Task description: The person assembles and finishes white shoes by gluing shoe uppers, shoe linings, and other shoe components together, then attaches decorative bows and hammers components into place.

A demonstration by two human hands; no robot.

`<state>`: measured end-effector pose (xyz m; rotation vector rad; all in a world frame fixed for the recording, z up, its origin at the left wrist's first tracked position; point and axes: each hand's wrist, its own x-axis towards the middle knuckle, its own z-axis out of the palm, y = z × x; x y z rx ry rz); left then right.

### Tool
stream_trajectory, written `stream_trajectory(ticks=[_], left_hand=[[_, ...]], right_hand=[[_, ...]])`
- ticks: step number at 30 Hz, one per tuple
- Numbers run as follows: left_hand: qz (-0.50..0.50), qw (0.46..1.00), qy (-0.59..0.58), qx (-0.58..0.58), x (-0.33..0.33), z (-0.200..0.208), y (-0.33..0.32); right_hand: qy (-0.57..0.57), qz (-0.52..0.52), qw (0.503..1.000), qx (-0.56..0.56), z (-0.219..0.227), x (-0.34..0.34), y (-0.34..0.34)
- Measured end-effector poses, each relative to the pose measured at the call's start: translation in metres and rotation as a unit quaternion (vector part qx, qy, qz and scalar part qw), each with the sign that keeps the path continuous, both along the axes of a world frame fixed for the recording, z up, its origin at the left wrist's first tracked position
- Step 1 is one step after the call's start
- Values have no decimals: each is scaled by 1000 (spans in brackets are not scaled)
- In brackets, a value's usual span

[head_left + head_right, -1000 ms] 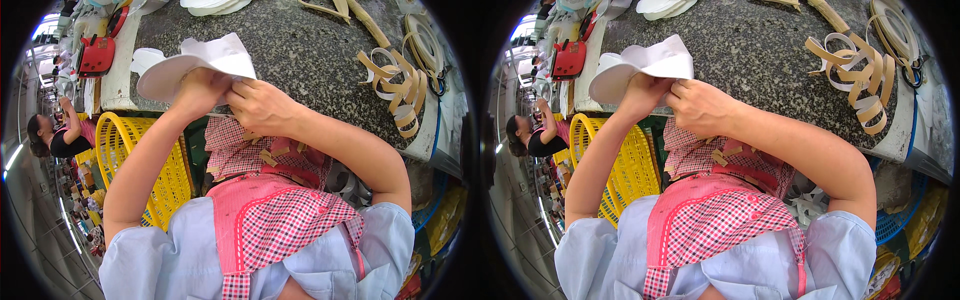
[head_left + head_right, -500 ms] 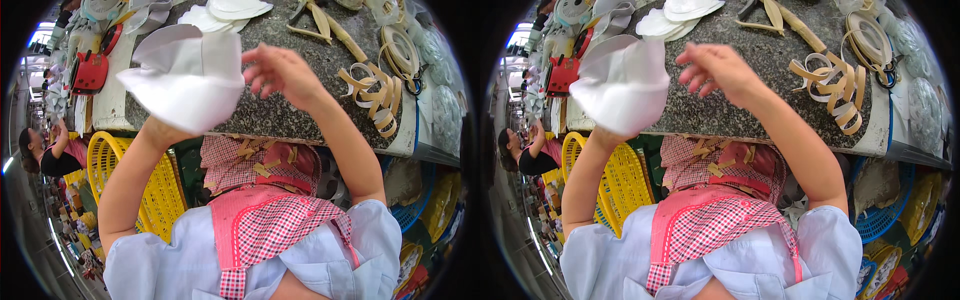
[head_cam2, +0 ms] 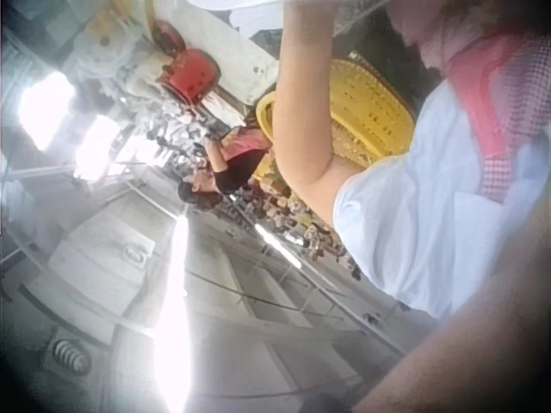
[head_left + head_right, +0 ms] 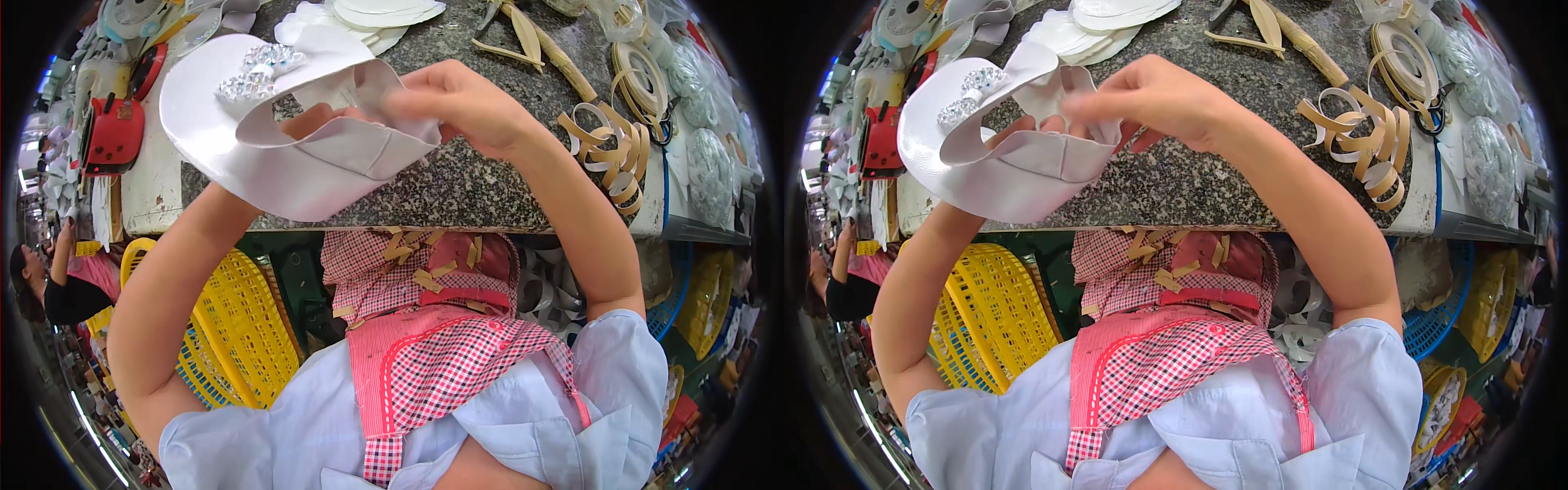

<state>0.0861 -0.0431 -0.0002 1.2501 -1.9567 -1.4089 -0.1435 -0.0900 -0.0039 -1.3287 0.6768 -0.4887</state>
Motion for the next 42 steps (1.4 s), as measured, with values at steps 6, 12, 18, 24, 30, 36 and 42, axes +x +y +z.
stream_trajectory(ticks=[6, 12, 18, 24, 30, 36, 42], left_hand=[[-12, 982, -162, -94, -1, -20, -6], [41, 973, -184, -131, -21, -19, 15], [136, 948, -217, -187, -29, -18, 30], [251, 950, -99, -158, -21, -37, 30], [369, 915, 164, 24, -36, -31, 25], [385, 904, 144, 116, -33, -24, 16], [371, 908, 167, 100, -34, -31, 18]], right_hand=[[44, -211, 916, -338, -19, 2, 16], [60, -276, 886, -368, -28, 21, 20], [-15, -302, 886, -351, -34, 36, 28], [42, -284, 902, -322, -18, 50, 19], [126, -256, 859, -426, -12, 54, 18], [108, -247, 850, -452, -18, 58, 18], [93, -260, 840, -468, -23, 58, 17]])
